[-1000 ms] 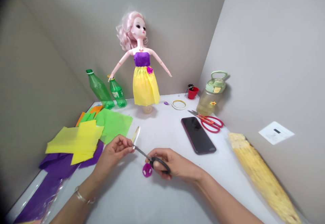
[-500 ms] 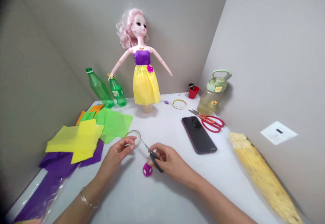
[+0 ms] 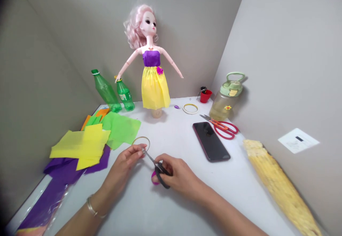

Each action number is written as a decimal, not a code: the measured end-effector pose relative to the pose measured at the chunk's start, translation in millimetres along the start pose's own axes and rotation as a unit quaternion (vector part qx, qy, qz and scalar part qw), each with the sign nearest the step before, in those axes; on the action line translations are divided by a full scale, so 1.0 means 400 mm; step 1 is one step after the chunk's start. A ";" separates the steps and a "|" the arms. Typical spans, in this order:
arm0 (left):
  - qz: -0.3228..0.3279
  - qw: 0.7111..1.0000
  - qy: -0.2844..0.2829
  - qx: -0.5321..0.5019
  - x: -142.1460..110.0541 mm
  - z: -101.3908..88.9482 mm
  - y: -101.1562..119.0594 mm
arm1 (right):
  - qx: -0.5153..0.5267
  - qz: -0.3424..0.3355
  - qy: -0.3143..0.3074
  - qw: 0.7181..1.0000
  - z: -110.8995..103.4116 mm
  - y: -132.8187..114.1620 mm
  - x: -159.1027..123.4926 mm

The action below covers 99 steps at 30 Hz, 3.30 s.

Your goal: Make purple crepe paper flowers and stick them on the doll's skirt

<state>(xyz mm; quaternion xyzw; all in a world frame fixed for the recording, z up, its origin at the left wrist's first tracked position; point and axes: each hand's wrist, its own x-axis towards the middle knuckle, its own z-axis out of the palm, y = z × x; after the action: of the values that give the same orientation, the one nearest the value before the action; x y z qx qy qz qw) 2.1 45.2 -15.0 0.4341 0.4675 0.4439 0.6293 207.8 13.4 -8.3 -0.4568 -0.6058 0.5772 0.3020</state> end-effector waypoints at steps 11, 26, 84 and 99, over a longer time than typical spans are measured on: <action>-0.013 0.999 0.031 -0.018 0.005 -0.002 0.009 | -0.340 -0.065 0.117 0.931 -0.024 -0.002 -0.003; -0.015 0.996 -0.026 0.090 0.001 -0.005 0.012 | -0.564 -0.073 0.178 0.803 -0.084 0.008 0.008; -0.065 0.944 -0.234 0.225 -0.013 -0.013 0.027 | -0.452 -0.159 0.031 0.877 0.006 0.015 0.000; -0.066 0.940 -0.244 0.227 -0.016 -0.009 0.040 | -0.469 -0.180 0.015 0.865 0.017 0.017 0.002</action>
<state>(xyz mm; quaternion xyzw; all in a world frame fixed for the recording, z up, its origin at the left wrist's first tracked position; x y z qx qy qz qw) -4.9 43.2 0.9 0.6291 0.4152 0.1638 0.6365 202.9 10.6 -16.0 -0.4358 -0.8722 0.1538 0.1601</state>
